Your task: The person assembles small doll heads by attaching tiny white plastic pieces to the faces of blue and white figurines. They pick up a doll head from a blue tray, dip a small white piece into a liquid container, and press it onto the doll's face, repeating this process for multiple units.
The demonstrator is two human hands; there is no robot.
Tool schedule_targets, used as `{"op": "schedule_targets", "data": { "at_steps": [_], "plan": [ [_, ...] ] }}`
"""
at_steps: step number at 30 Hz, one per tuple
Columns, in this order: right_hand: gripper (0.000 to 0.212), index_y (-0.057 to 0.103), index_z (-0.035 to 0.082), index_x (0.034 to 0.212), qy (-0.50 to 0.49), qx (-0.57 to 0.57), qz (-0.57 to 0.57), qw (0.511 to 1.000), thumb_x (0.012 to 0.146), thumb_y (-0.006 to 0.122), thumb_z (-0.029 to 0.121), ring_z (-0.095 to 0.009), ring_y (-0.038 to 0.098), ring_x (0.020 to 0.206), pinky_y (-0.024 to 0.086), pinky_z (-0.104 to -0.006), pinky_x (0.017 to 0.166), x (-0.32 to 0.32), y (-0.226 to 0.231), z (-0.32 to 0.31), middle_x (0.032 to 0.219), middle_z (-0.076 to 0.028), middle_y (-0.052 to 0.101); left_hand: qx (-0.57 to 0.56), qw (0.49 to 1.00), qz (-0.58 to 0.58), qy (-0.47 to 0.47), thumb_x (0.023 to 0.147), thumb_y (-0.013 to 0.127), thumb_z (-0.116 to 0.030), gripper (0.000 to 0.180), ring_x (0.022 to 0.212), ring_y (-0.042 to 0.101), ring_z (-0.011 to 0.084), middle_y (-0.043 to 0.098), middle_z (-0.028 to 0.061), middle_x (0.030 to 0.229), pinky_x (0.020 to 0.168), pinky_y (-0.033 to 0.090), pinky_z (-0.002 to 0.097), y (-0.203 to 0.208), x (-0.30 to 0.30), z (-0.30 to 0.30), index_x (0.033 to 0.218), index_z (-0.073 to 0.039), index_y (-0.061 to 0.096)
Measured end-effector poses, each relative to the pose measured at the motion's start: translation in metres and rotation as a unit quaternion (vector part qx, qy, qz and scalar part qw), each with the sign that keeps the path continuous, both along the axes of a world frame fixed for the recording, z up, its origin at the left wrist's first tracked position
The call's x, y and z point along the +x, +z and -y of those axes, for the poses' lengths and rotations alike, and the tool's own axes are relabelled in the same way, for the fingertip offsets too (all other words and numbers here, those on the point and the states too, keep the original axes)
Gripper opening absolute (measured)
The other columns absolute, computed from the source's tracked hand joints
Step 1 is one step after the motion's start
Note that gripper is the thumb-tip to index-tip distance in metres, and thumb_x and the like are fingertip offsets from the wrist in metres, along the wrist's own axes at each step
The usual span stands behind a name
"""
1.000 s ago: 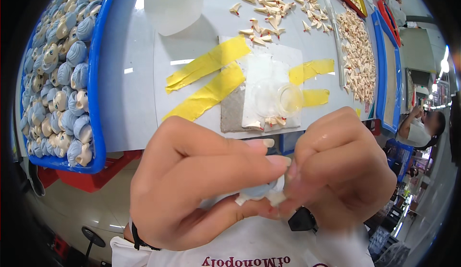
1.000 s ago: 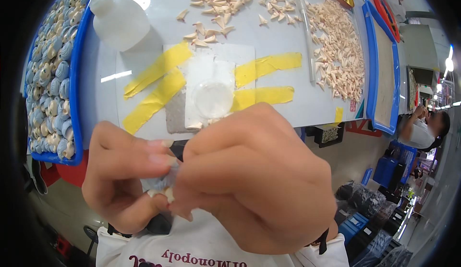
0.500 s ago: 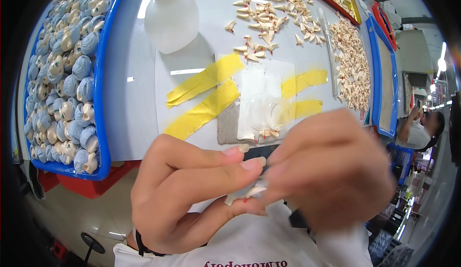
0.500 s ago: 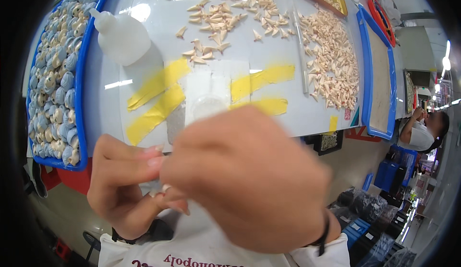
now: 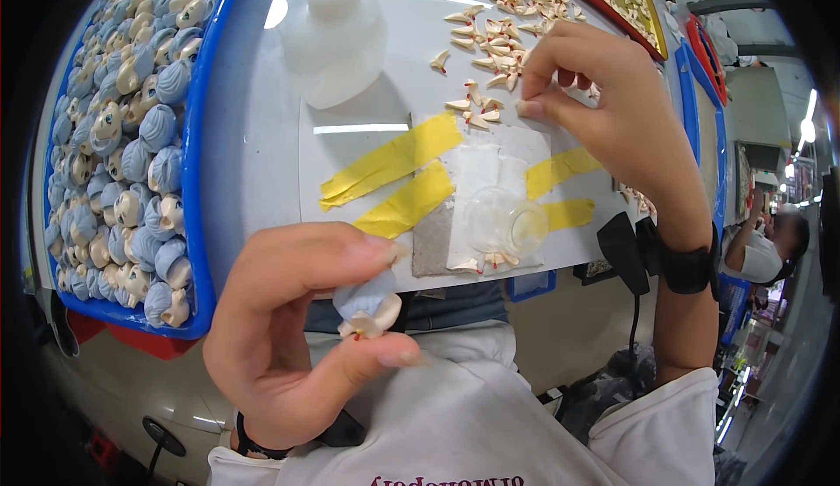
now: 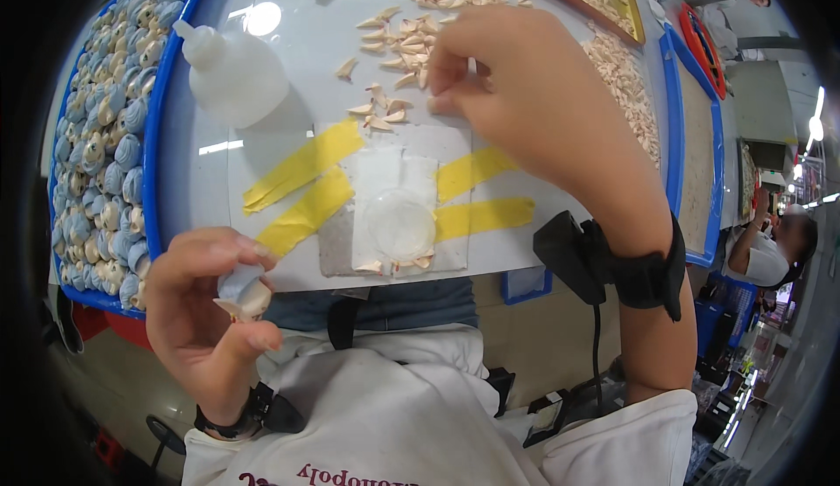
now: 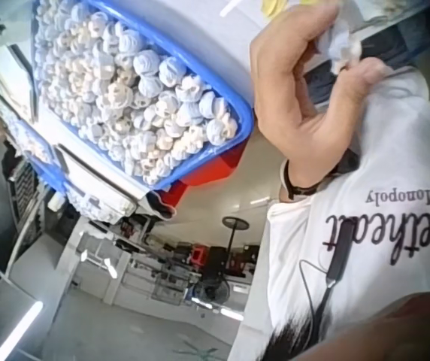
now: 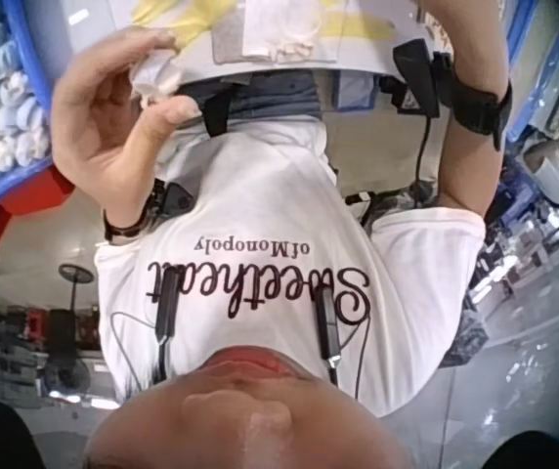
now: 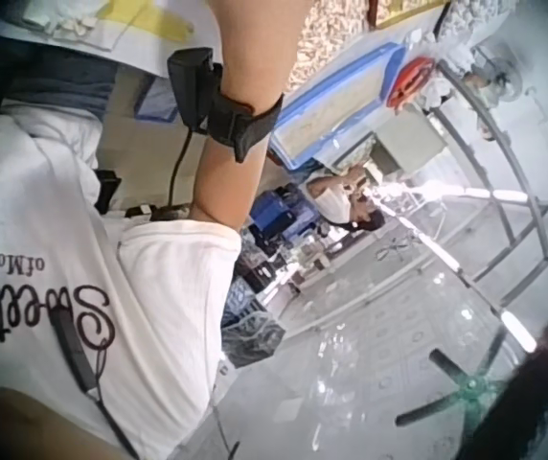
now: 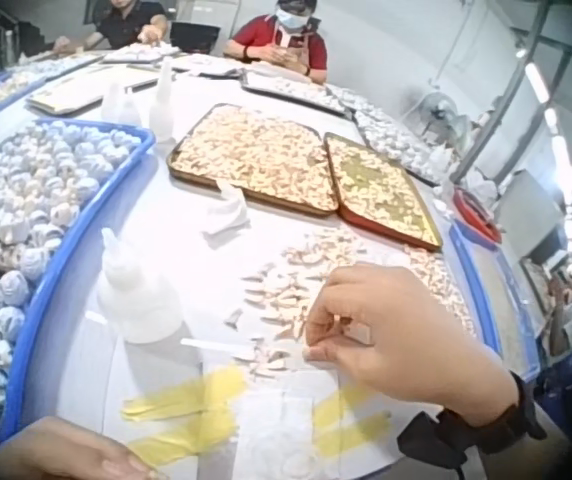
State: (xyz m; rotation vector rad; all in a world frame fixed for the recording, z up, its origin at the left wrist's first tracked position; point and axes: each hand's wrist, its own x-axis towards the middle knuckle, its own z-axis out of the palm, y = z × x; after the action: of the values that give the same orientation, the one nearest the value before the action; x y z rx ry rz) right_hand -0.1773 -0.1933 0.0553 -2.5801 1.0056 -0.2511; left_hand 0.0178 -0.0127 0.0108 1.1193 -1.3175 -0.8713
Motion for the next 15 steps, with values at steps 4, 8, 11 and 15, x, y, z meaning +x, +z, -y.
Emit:
{"op": "schedule_targets", "data": {
  "at_steps": [4, 8, 11, 15],
  "plan": [
    [0.008, 0.057, 0.000, 0.074, -0.104, 0.074, 0.106, 0.986, 0.069, 0.064, 0.002, -0.011, 0.053, 0.065, 0.042, -0.0242, 0.062, -0.018, 0.014, -0.016, 0.074, -0.005, 0.059, 0.006, 1.000, 0.010, -0.014, 0.065, 0.078, -0.018, 0.050, 0.081, 0.056, 0.0206, 0.048, 0.0121, 0.097, 0.067, 0.046, 0.0263, -0.003, 0.001, 0.000, 0.099, -0.002, 0.045],
    [0.010, 0.051, 0.003, 0.081, -0.149, 0.183, 0.261, 0.936, 0.075, 0.059, 0.005, -0.011, 0.049, 0.066, 0.038, -0.0221, 0.062, -0.034, 0.031, -0.049, 0.075, -0.006, 0.054, 0.061, 0.975, -0.215, 0.016, 0.067, 0.077, -0.019, 0.043, 0.082, 0.056, 0.0212, 0.048, 0.0125, 0.097, 0.068, 0.046, 0.0265, -0.002, -0.012, -0.007, 0.094, -0.002, 0.048],
    [0.011, 0.051, 0.002, 0.084, -0.154, 0.214, 0.346, 0.901, 0.075, 0.057, 0.005, -0.012, 0.050, 0.066, 0.039, -0.0226, 0.060, -0.057, 0.031, -0.066, 0.076, -0.008, 0.055, 0.043, 0.985, -0.168, -0.017, 0.067, 0.077, -0.019, 0.043, 0.081, 0.056, 0.0213, 0.048, 0.0128, 0.098, 0.068, 0.047, 0.0266, -0.002, -0.013, -0.006, 0.095, -0.004, 0.047],
    [0.012, 0.053, 0.001, 0.084, -0.153, 0.279, 0.408, 0.856, 0.076, 0.056, 0.009, -0.015, 0.051, 0.065, 0.040, -0.0232, 0.059, -0.078, 0.024, -0.081, 0.077, -0.011, 0.055, -0.018, 0.991, -0.070, -0.110, 0.068, 0.077, -0.020, 0.049, 0.083, 0.056, 0.0227, 0.048, 0.0130, 0.099, 0.073, 0.048, 0.0289, -0.013, 0.001, -0.003, 0.102, -0.006, 0.045]
  ]
}}
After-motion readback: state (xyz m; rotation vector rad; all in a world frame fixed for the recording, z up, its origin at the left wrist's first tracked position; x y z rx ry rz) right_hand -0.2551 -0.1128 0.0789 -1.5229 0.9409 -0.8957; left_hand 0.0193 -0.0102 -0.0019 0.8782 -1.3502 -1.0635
